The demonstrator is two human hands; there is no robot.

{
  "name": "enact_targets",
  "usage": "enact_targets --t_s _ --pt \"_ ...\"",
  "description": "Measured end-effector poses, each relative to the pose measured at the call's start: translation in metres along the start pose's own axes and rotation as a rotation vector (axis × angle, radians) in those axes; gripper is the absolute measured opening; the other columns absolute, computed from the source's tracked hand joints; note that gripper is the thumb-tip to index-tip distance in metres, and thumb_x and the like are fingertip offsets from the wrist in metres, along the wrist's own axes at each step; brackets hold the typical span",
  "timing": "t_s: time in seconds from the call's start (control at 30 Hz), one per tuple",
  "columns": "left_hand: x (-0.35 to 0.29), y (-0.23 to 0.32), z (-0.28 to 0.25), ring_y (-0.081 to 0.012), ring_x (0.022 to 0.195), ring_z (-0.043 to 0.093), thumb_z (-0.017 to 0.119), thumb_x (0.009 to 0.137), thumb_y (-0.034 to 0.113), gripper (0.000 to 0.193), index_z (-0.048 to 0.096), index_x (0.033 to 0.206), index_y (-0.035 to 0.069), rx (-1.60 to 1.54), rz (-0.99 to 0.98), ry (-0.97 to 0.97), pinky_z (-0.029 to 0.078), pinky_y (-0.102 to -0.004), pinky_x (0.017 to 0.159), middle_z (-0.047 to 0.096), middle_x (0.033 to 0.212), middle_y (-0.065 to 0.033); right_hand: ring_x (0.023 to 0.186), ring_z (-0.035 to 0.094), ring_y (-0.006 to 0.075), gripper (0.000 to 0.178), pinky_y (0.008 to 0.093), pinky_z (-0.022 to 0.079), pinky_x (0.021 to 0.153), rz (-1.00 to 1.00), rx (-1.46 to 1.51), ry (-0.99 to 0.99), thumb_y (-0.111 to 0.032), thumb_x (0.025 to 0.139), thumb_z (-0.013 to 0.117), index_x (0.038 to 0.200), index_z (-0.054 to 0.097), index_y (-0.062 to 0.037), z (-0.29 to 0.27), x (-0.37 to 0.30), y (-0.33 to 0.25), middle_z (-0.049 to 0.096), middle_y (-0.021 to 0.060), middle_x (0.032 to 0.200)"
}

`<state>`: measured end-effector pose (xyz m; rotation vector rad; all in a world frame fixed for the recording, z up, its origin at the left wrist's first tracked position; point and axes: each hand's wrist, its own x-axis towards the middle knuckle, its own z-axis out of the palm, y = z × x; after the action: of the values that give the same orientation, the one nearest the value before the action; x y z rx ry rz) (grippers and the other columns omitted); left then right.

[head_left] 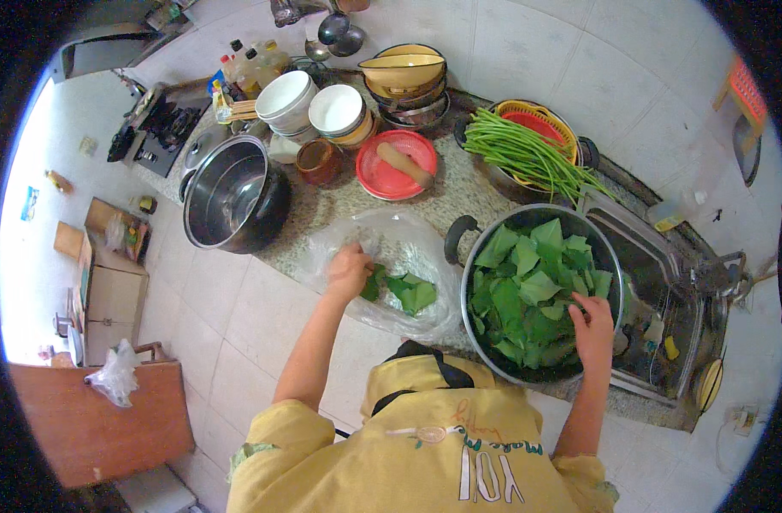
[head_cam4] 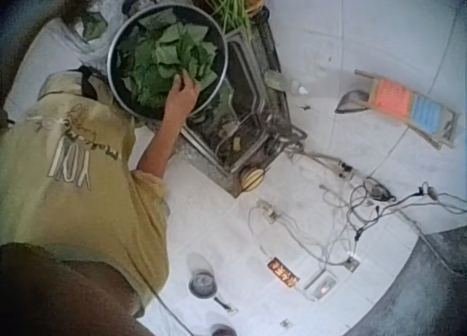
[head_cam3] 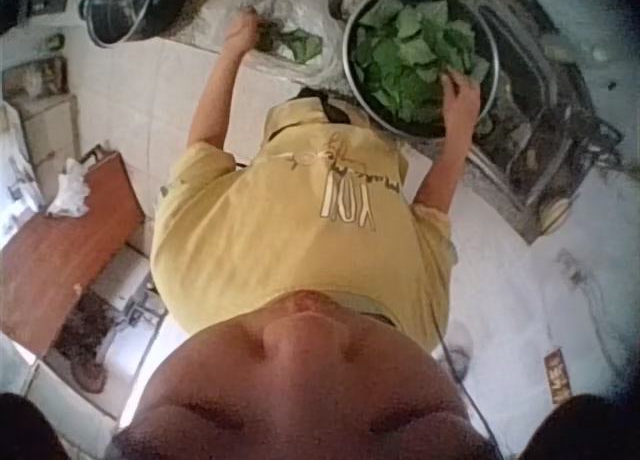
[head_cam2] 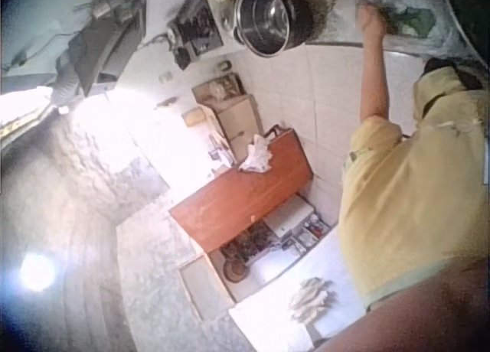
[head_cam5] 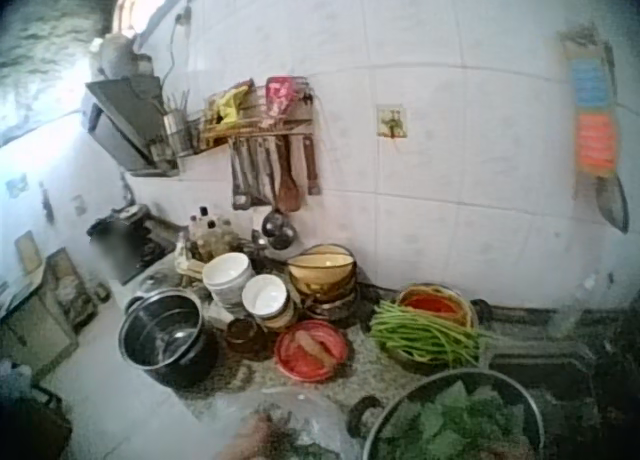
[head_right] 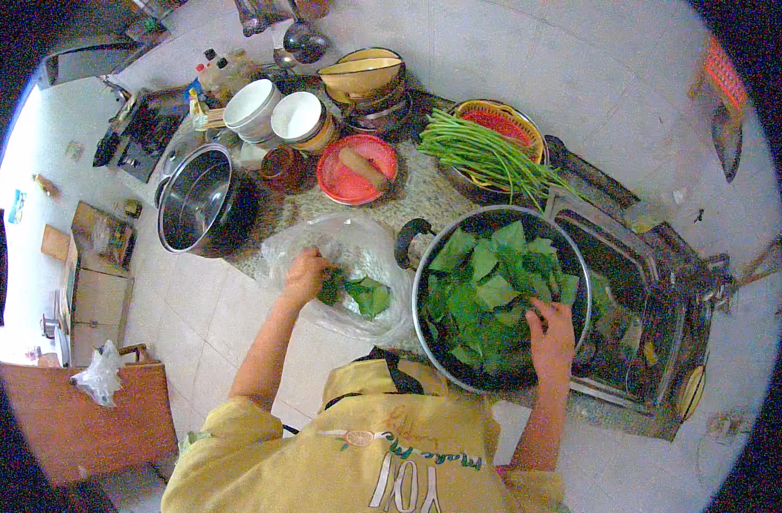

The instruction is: The person stands at a kitchen counter and repeatedly picks up large green leaves from a metal bowl. They tear the leaves into smaller pieces by hand and place the torn pieces into a clear plastic bag on the counter. The process continues with the person handling the leaves one at a time.

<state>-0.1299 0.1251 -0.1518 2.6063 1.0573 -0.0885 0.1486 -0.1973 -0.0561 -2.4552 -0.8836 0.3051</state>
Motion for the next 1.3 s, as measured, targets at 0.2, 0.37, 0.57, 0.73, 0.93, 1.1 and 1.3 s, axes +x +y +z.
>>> enact_targets --t_s 0.2,0.37,0.57,0.73,0.93,1.1,1.3 --pt "-0.001 0.006 -0.019 -0.0289 0.088 0.049 0.064 0.058 0.002 0.024 0.061 0.080 0.011 -0.063 0.117 0.080 0.043 -0.0369 0.073 0.052 0.089 -0.0090 0.095 0.049 0.0235 0.023 0.0304 0.040 0.079 -0.035 0.052 0.172 -0.012 0.077 0.058 0.099 0.059 -0.0060 -0.005 -0.007 -0.005 0.048 0.0106 0.110" --pt "-0.008 0.007 -0.007 -0.0274 0.088 0.052 0.062 0.060 0.000 0.023 0.057 0.080 0.010 -0.058 0.165 0.110 0.044 -0.0359 0.073 0.054 0.089 -0.0087 0.104 0.047 0.0275 0.021 0.0341 0.036 0.090 0.027 0.150 0.134 -0.013 0.076 0.059 0.097 0.060 -0.0067 -0.012 -0.018 -0.023 0.048 0.0119 0.113" --pt "-0.014 0.047 -0.051 -0.0149 0.069 0.056 0.057 0.070 -0.004 0.014 0.051 0.080 0.003 -0.980 0.036 0.017 0.046 -0.0260 0.063 0.058 0.076 -0.0070 0.088 0.056 0.0193 0.018 0.0274 0.043 0.078 0.057 0.535 0.123 -0.010 0.077 0.057 0.095 0.060 -0.0045 -0.012 -0.022 -0.042 0.060 0.0081 0.093" --pt "-0.028 0.147 -0.090 -0.0071 0.061 0.053 0.056 0.074 -0.005 0.014 0.050 0.085 0.002 -1.351 0.059 -0.075 0.045 -0.0206 0.055 0.057 0.071 -0.0016 0.098 0.052 0.0190 0.053 0.0304 0.044 0.080 -0.084 0.877 -0.138 0.001 0.069 0.061 0.119 0.045 -0.0050 -0.004 -0.026 -0.097 0.053 0.0119 0.110" --pt "-0.042 0.205 -0.099 -0.0065 0.066 0.054 0.057 0.074 -0.002 0.029 0.056 0.102 0.002 -1.441 0.261 -0.126 0.042 -0.0180 0.056 0.059 0.076 -0.0004 0.088 0.055 0.0138 0.044 0.0254 0.045 0.075 -0.034 0.936 -0.103 -0.004 0.070 0.066 0.111 0.051 -0.0037 -0.012 -0.025 -0.116 0.058 0.0087 0.099" --pt "-0.042 0.211 -0.102 -0.0073 0.065 0.056 0.051 0.083 0.007 0.015 0.057 0.095 0.000 -1.569 0.108 -0.325 0.045 -0.0197 0.054 0.060 0.076 -0.0030 0.078 0.056 0.0087 0.026 0.0203 0.044 0.069 0.024 1.041 -0.077 -0.004 0.075 0.059 0.101 0.058 0.0007 -0.016 -0.028 -0.106 0.060 0.0050 0.095" --pt "-0.040 0.211 -0.090 -0.0073 0.061 0.054 0.050 0.085 0.012 0.014 0.056 0.088 0.000 -1.817 0.047 -0.349 0.045 -0.0215 0.050 0.058 0.070 -0.0015 0.084 0.055 0.0087 0.028 0.0205 0.044 0.071 0.021 1.207 -0.125 -0.004 0.078 0.055 0.105 0.056 0.0006 -0.020 -0.029 -0.107 0.059 0.0053 0.096"
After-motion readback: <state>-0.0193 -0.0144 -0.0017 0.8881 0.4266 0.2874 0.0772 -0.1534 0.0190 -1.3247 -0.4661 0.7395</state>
